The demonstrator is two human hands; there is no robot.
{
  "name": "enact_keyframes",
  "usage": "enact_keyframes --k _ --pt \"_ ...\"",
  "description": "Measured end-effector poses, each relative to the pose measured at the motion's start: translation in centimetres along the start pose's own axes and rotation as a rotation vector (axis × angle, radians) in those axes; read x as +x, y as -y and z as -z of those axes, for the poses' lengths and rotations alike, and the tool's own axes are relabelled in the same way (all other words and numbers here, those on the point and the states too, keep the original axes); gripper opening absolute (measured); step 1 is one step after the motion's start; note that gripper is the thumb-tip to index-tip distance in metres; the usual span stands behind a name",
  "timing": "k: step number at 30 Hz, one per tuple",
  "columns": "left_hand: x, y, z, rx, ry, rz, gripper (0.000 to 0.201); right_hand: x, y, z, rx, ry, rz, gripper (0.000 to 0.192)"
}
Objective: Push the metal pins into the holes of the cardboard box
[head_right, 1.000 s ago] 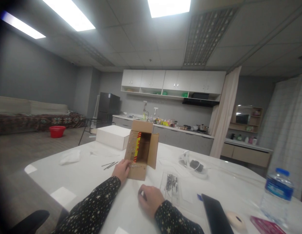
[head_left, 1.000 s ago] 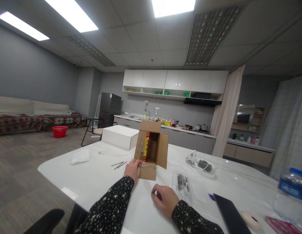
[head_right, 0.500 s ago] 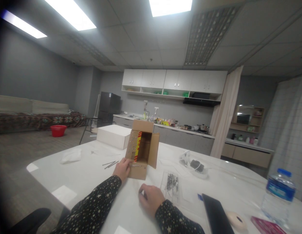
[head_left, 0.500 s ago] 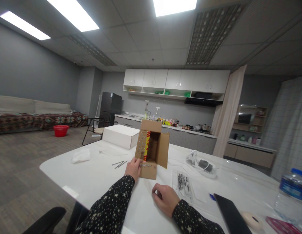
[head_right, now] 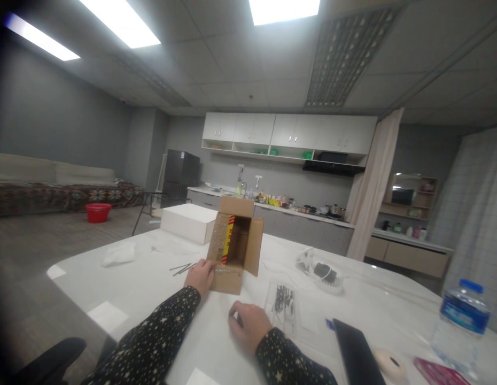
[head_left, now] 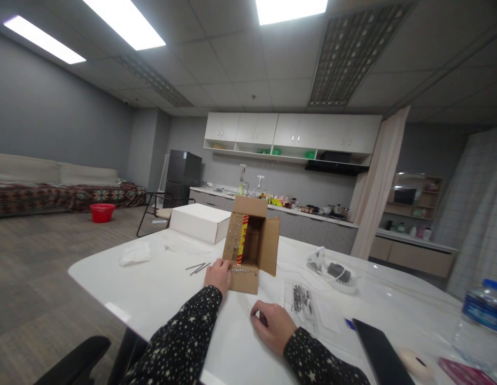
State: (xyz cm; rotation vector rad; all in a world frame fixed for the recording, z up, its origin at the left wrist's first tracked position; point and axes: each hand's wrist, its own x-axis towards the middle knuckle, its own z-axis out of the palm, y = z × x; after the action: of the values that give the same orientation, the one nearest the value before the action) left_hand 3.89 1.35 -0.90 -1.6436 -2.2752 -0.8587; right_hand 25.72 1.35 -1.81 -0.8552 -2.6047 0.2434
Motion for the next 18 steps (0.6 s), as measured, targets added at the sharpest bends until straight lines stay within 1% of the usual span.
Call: enact_keyframes --k 5,11,14,18 --pt "-0.14 -0.09 0.40 0.033 0.001 0.022 0.022 -0.08 0.05 0.11 0.010 -0.009 0.002 0.017" --pt "-0.01 0.12 0.12 0.055 -0.004 0.061 0.023 -0.10 0.12 0.17 0.007 0.005 0.002 0.017" --pt "0.07 0.24 0.02 0.051 -0.016 0.050 0.022 -0.07 0.08 0.11 0.007 -0.001 0.004 0.017" --pt "0.13 0.28 -0.03 0.017 -0.057 -0.004 0.022 -0.02 -0.04 -0.03 0.004 -0.011 0.009 0.017"
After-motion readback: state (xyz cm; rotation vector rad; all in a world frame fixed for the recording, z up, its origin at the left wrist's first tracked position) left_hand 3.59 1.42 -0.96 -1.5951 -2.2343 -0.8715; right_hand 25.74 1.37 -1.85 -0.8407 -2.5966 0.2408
